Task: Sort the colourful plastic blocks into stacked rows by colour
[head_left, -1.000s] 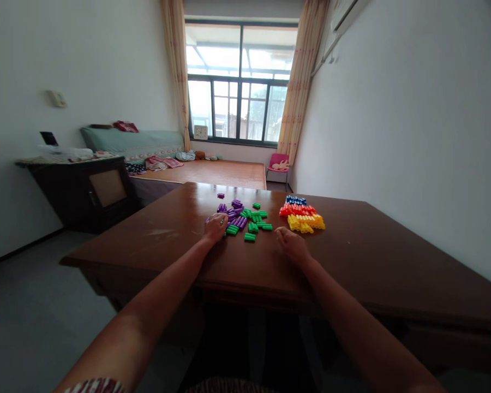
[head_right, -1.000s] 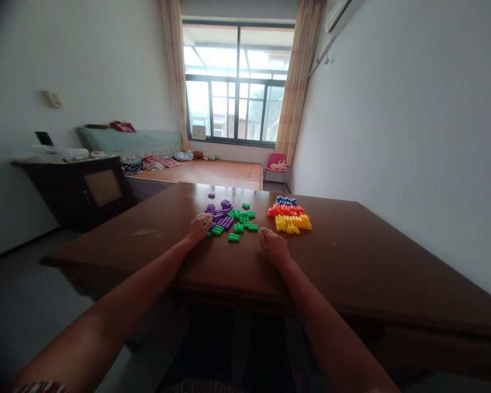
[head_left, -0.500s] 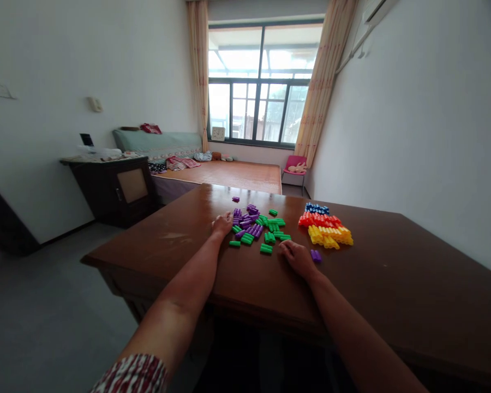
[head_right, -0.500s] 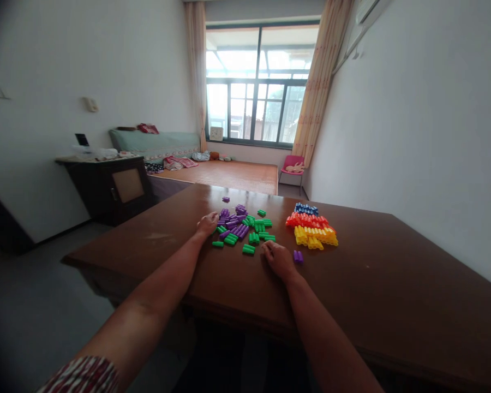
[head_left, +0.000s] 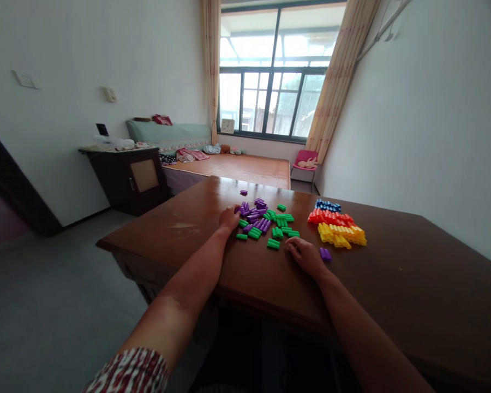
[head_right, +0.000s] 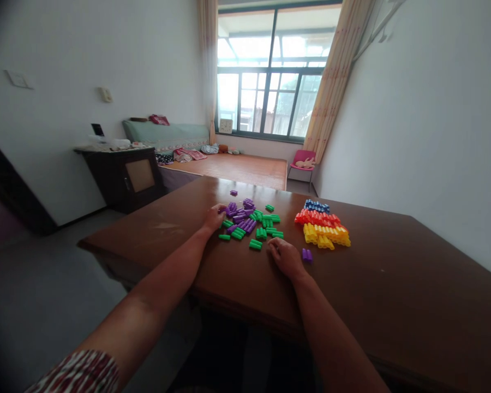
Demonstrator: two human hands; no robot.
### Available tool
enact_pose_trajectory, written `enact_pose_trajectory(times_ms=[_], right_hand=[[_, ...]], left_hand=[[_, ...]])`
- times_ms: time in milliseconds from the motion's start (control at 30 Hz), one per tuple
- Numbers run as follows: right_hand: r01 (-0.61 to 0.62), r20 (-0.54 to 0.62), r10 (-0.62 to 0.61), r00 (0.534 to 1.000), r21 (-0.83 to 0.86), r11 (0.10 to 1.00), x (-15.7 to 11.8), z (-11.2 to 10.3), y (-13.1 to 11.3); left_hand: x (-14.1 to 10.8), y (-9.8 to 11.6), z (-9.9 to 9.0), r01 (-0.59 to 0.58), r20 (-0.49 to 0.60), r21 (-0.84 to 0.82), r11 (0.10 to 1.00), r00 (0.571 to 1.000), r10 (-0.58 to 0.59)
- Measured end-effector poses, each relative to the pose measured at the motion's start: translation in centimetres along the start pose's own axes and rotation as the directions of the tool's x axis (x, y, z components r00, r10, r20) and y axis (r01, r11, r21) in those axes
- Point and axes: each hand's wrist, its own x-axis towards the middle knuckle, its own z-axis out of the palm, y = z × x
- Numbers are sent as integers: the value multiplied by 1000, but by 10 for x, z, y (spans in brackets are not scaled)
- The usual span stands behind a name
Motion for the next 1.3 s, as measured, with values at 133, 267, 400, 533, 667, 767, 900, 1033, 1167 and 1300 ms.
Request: enact_pose_trajectory(times_ms=[133, 267, 400, 533, 667, 767, 900, 1033, 1167, 1300], right_hand=[[16, -136, -6, 991, 71, 997, 1, -1, -6], [17, -234, 20, 972, 153, 988, 4, 1, -19], [14, -144, 12, 989, 176, 984, 7, 2, -23], [-64, -252, 88, 964, 100, 993, 5, -21, -5], [-360, -388, 373, 843, 109, 927, -20, -60, 36], [-547, -368, 520, 771, 38, 837, -44, -76, 65], [-637, -313, 579, 753, -127, 760, -58, -79, 74], [-656, -381, 560, 736, -200, 728, -52, -75, 61], [-387, -338, 289, 896, -270, 882, -47, -61, 55], [-244, -208, 192, 959, -260, 934, -47, -48, 58]], left_hand=[[-10, 23, 3, -231, 75, -263, 937, 963, 258], [-35, 58, 21, -320, 255, -530, 785, 823, 507], [-54, 78, 37, -307, 345, -616, 725, 723, 599], [-54, 73, 35, -426, 340, -479, 768, 716, 609], [-44, 61, 26, -545, 281, -292, 786, 737, 615], [-38, 56, 24, -535, 253, -229, 813, 774, 581], [-32, 51, 22, -498, 233, -172, 850, 818, 526], [-29, 42, 18, -425, 158, -89, 901, 887, 434], [-31, 40, 14, -326, 122, -11, 945, 938, 325], [-29, 55, 13, -395, 175, 2, 919, 905, 388]])
